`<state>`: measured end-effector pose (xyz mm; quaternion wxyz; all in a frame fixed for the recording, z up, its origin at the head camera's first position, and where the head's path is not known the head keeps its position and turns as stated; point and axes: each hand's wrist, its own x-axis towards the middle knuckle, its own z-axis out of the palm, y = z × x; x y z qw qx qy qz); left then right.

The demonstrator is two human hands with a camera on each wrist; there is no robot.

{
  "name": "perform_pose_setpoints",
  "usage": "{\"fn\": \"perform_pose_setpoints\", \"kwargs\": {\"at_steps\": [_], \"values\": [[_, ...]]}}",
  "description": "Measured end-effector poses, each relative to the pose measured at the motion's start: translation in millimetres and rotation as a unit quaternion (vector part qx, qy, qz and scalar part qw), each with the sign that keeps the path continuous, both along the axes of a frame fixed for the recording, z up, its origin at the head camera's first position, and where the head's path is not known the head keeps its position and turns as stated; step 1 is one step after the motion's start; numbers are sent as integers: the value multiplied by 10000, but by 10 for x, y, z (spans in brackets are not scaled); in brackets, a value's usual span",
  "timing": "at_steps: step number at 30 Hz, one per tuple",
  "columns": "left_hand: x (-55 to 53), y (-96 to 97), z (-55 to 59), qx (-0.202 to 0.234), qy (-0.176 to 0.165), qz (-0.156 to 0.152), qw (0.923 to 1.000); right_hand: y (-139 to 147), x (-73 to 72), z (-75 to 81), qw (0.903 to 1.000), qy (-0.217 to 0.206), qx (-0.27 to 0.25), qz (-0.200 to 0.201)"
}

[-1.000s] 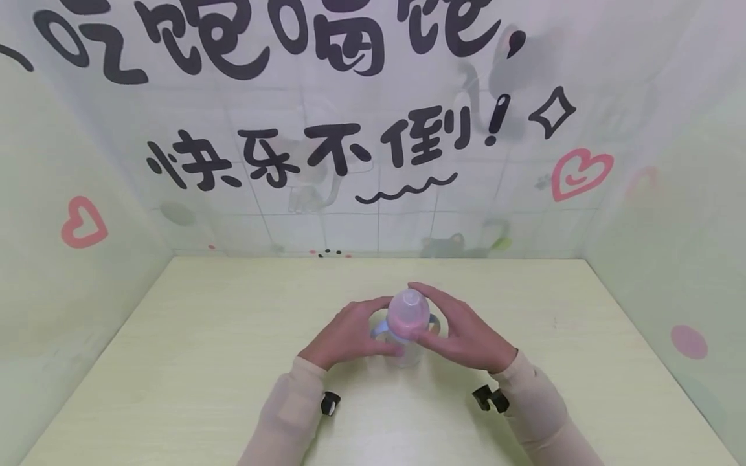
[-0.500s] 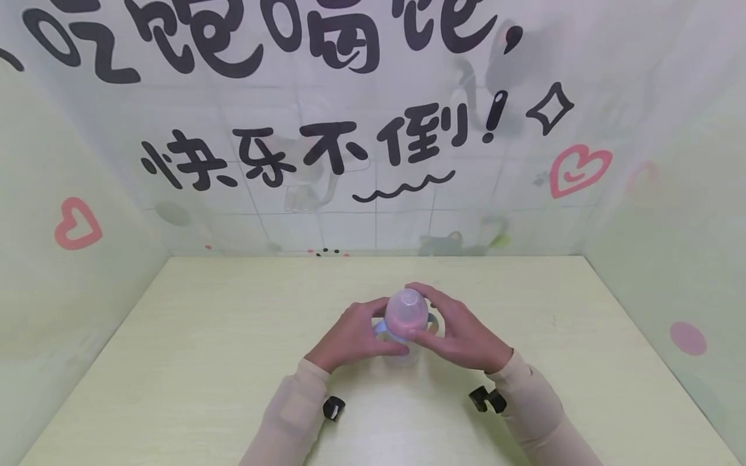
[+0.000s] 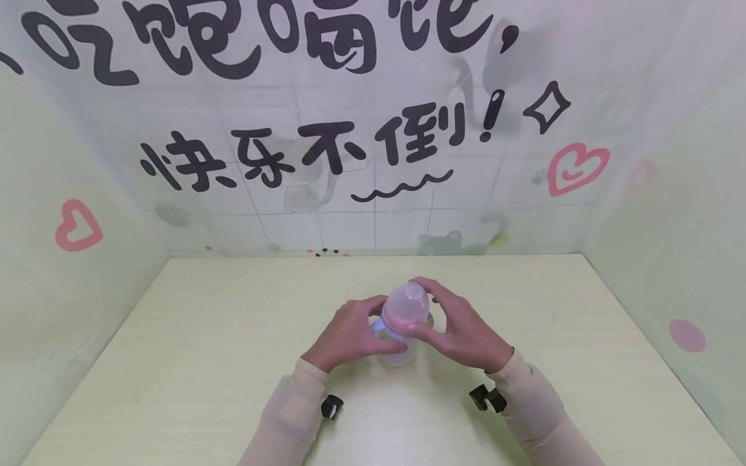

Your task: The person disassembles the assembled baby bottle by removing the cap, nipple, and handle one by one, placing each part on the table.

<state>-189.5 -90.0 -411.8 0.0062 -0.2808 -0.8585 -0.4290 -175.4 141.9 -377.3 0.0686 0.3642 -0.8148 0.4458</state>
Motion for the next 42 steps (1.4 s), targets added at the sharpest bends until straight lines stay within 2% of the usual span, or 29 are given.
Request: {"fn": "perform_pose_setpoints", "kwargs": {"at_steps": [5, 9, 17, 22, 31, 42], "values": [[-11, -19, -9, -165, 161, 217, 9995, 59, -8, 50, 9976, 530, -196, -398], [-22, -42, -15, -218, 218, 324, 9990, 134, -14, 96, 9931, 798, -356, -776], [-24, -109, 5, -76, 125, 429, 9990, 271, -51, 129, 9834, 931, -288, -1527], [-39, -148, 19, 18, 164, 480, 9987, 316, -78, 121, 9801, 790, 56, -1818], [-57, -184, 64, 106, 254, 479, 9985, 364, -120, 32, 9719, 100, 1035, -2114], [-49, -205, 105, 141, 227, 535, 9982, 370, -182, -107, 9679, -396, 1349, -2081]]}}
